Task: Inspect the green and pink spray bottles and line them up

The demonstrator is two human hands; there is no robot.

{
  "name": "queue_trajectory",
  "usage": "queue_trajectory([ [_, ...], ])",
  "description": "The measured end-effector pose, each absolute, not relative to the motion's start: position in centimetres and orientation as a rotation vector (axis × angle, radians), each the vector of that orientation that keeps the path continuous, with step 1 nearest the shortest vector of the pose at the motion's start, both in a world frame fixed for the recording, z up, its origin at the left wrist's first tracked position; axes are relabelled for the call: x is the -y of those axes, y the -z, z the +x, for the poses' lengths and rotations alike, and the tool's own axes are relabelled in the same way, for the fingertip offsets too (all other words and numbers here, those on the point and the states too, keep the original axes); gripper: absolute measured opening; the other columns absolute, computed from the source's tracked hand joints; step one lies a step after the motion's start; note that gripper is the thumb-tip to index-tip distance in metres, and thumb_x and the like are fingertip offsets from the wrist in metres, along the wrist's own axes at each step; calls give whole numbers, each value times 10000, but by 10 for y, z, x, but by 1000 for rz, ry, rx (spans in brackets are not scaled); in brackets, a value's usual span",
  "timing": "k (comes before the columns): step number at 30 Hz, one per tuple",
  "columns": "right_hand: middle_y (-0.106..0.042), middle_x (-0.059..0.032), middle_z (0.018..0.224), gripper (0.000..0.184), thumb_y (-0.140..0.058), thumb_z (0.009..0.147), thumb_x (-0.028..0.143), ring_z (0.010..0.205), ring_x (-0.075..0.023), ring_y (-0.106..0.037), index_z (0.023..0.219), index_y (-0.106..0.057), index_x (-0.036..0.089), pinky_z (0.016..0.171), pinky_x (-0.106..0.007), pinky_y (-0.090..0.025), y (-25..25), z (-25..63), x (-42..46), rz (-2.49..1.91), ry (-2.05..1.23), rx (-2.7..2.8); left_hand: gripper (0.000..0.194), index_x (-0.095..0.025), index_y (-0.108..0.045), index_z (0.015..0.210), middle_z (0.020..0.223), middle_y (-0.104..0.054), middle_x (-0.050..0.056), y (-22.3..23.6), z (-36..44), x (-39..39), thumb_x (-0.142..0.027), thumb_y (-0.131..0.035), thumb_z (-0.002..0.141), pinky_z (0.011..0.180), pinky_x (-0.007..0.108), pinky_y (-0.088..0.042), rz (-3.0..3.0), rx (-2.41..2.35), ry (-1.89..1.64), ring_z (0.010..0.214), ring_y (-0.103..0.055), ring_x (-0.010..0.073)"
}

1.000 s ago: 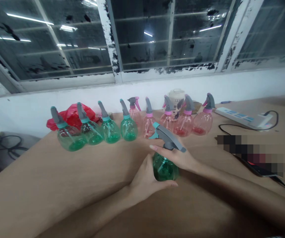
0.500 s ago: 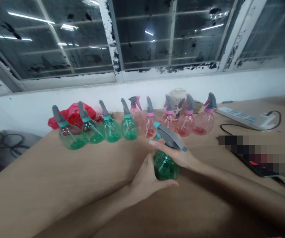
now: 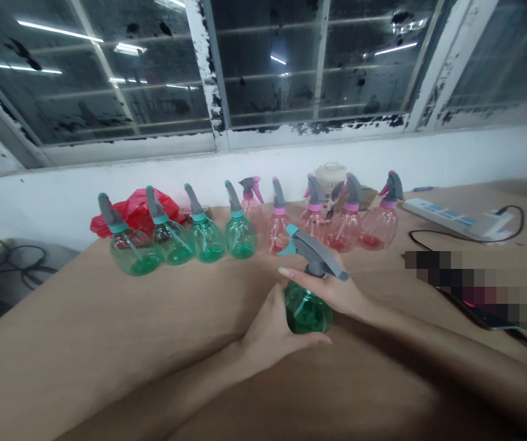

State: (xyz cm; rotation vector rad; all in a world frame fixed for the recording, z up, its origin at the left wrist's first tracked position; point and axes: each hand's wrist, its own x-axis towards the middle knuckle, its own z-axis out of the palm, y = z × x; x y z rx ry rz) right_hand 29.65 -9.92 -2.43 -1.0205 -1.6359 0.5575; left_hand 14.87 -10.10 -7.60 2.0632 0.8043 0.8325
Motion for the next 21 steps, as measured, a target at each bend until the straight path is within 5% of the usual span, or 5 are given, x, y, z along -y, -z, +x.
queue_trajectory([
  [12, -308, 86, 541, 402, -653, 732, 378, 449, -74, -231, 1096, -566, 230, 391, -224, -244, 23, 297, 100, -1009, -606, 1650, 970, -186, -254, 1347, 1331, -427, 149, 76, 148, 102, -460, -780, 579, 1017, 526, -342, 2062, -863, -792, 1251, -385, 335],
  [21, -381, 77, 542, 245, -645, 737, 407, 437, -73, -315, 863, -546, 223, 409, -229, -290, 19, 294, 99, -1019, -706, 1649, 1003, -225, -187, 1384, 1368, -386, 148, 70, 148, 103, -431, -777, 600, 1031, 557, -307, 2077, -794, -822, 1279, -346, 347],
])
